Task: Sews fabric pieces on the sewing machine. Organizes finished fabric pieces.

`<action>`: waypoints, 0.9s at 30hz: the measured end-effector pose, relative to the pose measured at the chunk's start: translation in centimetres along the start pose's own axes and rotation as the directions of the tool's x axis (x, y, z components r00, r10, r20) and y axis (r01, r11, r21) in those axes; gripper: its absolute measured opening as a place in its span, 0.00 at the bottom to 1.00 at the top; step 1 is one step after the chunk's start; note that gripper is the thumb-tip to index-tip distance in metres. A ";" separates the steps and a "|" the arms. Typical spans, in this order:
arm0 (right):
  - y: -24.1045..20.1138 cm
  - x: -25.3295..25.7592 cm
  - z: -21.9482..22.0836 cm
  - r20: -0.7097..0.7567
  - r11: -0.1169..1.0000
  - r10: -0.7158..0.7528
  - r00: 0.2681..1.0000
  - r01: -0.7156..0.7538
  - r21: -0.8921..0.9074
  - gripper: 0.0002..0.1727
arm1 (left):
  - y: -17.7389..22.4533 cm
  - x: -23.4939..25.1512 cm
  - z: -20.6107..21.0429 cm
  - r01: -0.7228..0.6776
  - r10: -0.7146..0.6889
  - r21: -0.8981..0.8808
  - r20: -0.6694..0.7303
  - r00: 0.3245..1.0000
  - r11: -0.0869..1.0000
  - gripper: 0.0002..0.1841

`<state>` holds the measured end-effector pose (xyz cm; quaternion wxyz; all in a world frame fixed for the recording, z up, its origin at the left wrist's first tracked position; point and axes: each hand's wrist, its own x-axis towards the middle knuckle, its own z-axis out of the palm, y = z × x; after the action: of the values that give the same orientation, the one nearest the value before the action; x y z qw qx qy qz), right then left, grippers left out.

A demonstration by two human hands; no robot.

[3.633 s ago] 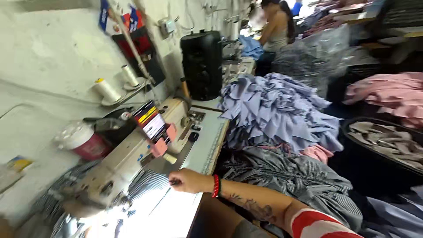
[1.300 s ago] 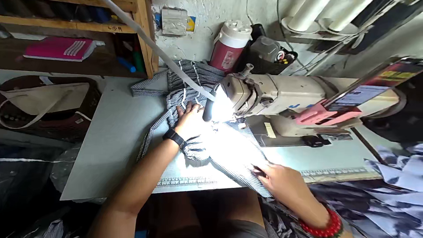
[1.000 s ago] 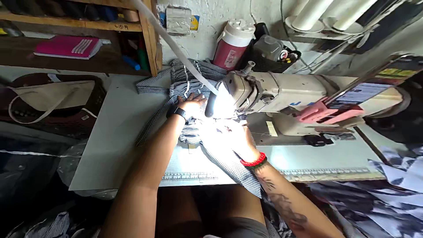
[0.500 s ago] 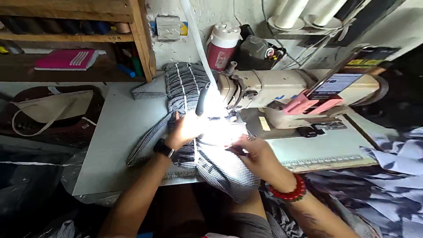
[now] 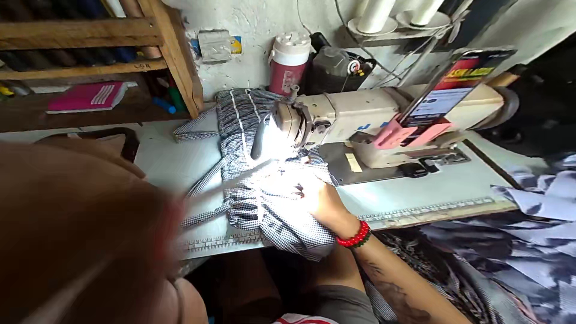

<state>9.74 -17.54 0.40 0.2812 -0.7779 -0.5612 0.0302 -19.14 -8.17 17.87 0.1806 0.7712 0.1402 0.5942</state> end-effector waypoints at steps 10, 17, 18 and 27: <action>1.5 0.5 1.6 0.078 0.978 -0.156 0.985 0.165 -0.126 0.18 | -14.3 -7.7 17.6 0.358 -0.443 0.261 0.557 0.703 0.897 0.12; 0.9 1.9 0.0 0.107 0.997 0.080 0.991 -0.082 0.014 0.13 | -16.8 -6.0 19.3 -0.079 -0.496 0.552 0.796 0.348 0.830 0.46; 0.9 2.9 0.1 0.096 0.994 0.109 0.989 -0.109 -0.003 0.14 | -16.8 -5.2 19.6 -0.111 -0.529 0.577 0.798 0.287 0.809 0.47; 1.9 4.3 2.6 -0.222 0.978 -0.132 0.966 0.163 0.128 0.08 | -20.6 -4.3 22.1 -0.114 -0.601 0.629 0.772 0.206 0.769 0.59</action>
<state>12.00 -13.07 -1.59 0.3970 -0.7100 -0.5807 -0.0333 1.09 5.90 -0.09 0.0882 0.9442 0.2967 -0.1128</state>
